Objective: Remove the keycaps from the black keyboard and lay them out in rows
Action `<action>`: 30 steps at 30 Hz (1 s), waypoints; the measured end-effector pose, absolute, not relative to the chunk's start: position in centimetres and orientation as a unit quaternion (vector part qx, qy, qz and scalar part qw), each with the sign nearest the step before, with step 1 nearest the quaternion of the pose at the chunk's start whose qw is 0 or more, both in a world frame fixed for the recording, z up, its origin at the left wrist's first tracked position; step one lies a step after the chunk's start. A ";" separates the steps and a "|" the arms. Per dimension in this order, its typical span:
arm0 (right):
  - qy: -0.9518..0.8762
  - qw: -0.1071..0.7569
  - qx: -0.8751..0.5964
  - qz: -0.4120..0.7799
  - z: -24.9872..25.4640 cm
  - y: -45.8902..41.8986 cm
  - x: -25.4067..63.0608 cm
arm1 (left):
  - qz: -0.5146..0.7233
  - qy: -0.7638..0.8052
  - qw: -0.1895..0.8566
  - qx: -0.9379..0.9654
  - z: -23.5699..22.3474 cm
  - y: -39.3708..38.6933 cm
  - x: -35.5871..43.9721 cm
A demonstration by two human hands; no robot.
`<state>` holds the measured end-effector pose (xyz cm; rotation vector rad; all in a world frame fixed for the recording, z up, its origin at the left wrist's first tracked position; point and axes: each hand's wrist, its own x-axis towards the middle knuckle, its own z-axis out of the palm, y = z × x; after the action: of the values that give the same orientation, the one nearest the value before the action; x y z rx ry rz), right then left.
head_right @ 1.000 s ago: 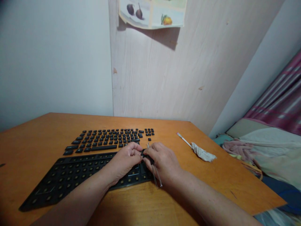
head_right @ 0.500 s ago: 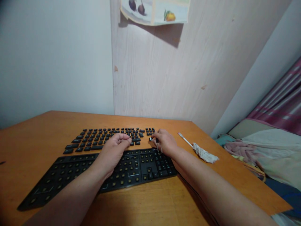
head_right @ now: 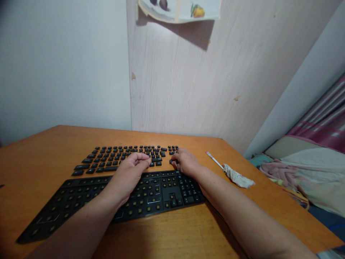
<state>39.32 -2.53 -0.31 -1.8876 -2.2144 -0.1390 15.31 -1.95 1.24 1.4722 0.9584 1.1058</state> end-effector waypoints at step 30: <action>-0.718 0.321 -0.618 -0.008 0.9 -4.8 39.5 | 0.453 0.394 0.490 0.632 1.1 -2.1 15.5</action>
<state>39.50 -4.84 0.91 -1.6233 -1.8865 -0.0213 15.48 -2.13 1.08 1.5352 0.9581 1.0999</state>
